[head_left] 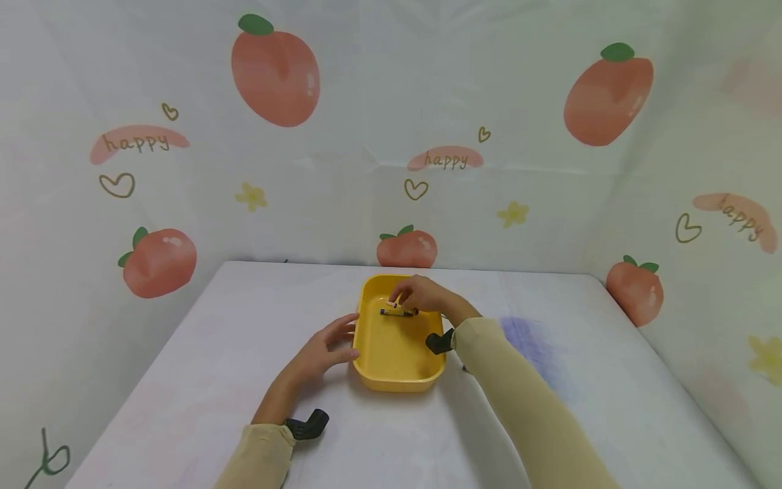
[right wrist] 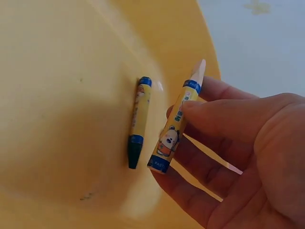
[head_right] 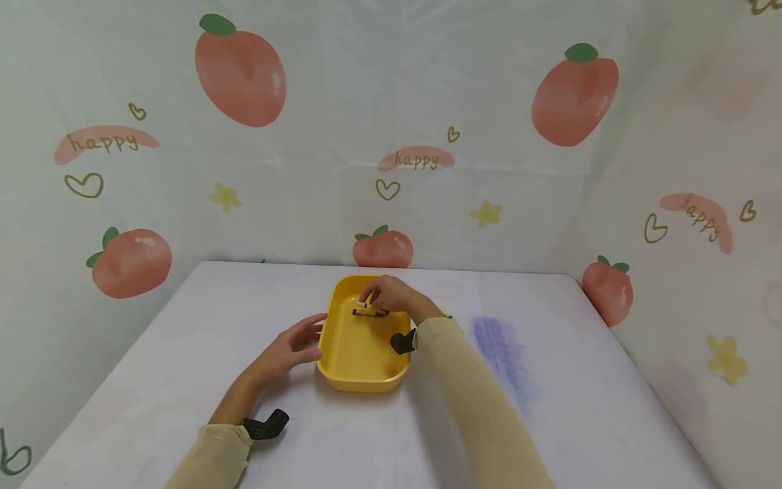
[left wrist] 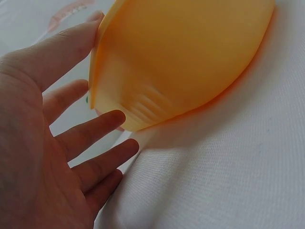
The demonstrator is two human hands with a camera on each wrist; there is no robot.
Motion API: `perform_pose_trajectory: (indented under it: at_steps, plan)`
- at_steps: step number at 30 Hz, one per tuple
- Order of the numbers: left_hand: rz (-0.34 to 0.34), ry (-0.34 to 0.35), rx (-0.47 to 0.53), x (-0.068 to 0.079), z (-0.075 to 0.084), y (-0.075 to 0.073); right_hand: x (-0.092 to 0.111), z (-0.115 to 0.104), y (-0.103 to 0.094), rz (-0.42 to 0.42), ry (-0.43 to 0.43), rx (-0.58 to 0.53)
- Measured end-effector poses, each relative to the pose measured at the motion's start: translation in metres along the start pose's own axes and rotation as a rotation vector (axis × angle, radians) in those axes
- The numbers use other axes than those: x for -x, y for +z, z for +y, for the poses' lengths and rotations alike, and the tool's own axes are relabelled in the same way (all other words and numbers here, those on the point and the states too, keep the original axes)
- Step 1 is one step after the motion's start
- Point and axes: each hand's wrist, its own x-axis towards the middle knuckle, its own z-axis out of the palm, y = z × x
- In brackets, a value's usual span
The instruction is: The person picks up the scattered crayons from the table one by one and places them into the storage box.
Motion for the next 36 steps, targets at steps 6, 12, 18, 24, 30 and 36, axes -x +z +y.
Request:
perform_pose_trajectory:
  at_steps: [6,12,18,24,30,36]
  plan:
    - [-0.004,0.008,-0.002,-0.001,-0.001,0.001,-0.002,0.001,0.006,-0.005,0.005,0.045]
    - [-0.005,0.007,0.001,-0.001,-0.001,0.002,-0.001,-0.002,0.012,-0.021,-0.029,0.044]
    - [0.001,0.003,-0.002,0.000,0.000,0.003,0.000,-0.005,0.014,-0.027,-0.026,0.066]
    - [0.000,0.004,-0.004,0.000,0.001,0.003,0.005,-0.009,0.010,0.016,-0.021,0.112]
    - [0.003,-0.014,-0.006,0.001,0.002,0.003,0.014,-0.009,0.001,0.069,-0.069,0.070]
    - [0.009,-0.009,0.004,0.002,0.001,0.001,0.028,-0.010,-0.012,0.118,-0.093,0.003]
